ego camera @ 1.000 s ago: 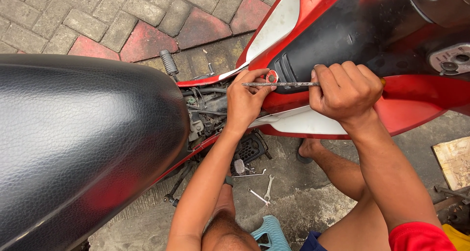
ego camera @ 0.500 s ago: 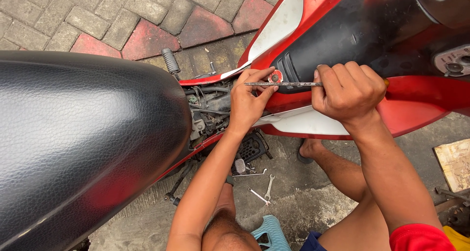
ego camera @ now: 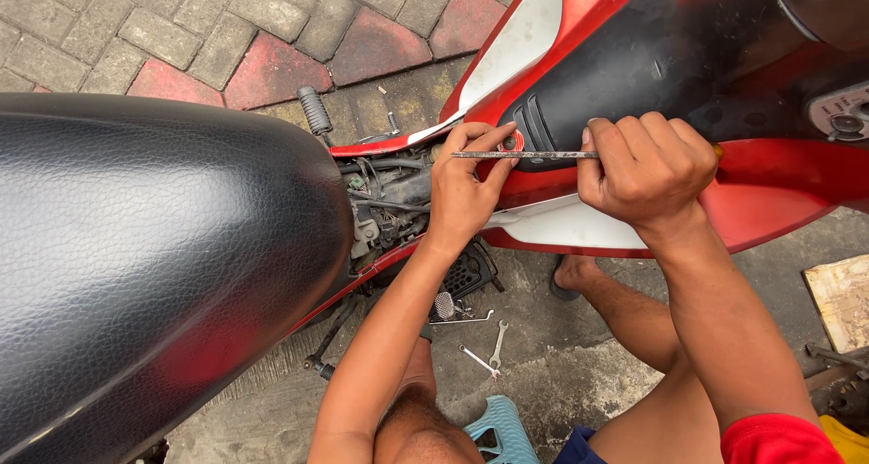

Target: The person is removing the front plastic fairing of a motorcycle by unscrewing fasteners with a screwdriver and then pulling the panel away from the frame.

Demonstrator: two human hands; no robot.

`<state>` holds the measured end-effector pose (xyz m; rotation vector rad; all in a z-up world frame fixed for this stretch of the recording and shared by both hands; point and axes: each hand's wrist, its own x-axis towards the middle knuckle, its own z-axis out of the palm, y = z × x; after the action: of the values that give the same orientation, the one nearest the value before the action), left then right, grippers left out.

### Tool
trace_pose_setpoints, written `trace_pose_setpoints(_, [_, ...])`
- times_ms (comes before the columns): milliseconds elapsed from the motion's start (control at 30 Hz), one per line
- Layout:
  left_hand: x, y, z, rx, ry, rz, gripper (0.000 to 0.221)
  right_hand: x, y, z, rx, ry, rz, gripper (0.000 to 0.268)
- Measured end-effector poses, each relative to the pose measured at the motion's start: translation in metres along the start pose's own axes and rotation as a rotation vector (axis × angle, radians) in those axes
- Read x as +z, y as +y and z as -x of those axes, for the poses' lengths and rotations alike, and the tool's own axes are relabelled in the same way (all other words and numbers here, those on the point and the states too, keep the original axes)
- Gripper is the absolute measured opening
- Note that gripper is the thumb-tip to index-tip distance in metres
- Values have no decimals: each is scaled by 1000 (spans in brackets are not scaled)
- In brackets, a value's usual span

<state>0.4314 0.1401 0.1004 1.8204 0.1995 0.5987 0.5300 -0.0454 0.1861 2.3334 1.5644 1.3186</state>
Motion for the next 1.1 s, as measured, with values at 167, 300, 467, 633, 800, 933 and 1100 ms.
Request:
trace_pose_setpoints(167, [-4, 5, 0, 55, -32, -25, 38, 1, 0, 1, 7, -8, 4, 17])
trace_pose_setpoints(300, [1, 6, -2, 62, 9, -35, 34, 1, 0, 1, 4, -11, -1, 17])
trace_pose_setpoints(467, [-1, 11, -2, 105, -45, -7, 37, 1, 0, 2, 5, -14, 3, 18])
trace_pose_setpoints(633, [-3, 11, -4, 41, -59, 6, 40, 1, 0, 2, 9, -14, -3, 17])
trace_pose_setpoints(800, [-5, 19, -5, 42, -54, 52, 43, 0, 0, 0, 7, -19, -5, 16])
trace_pose_setpoints(933, [-6, 24, -6, 13, -94, 157, 51, 1, 0, 0, 6, -14, -7, 17])
trace_pose_setpoints(1100, [3, 16, -4, 27, -26, 197, 47, 0, 0, 1, 5, -22, -1, 17])
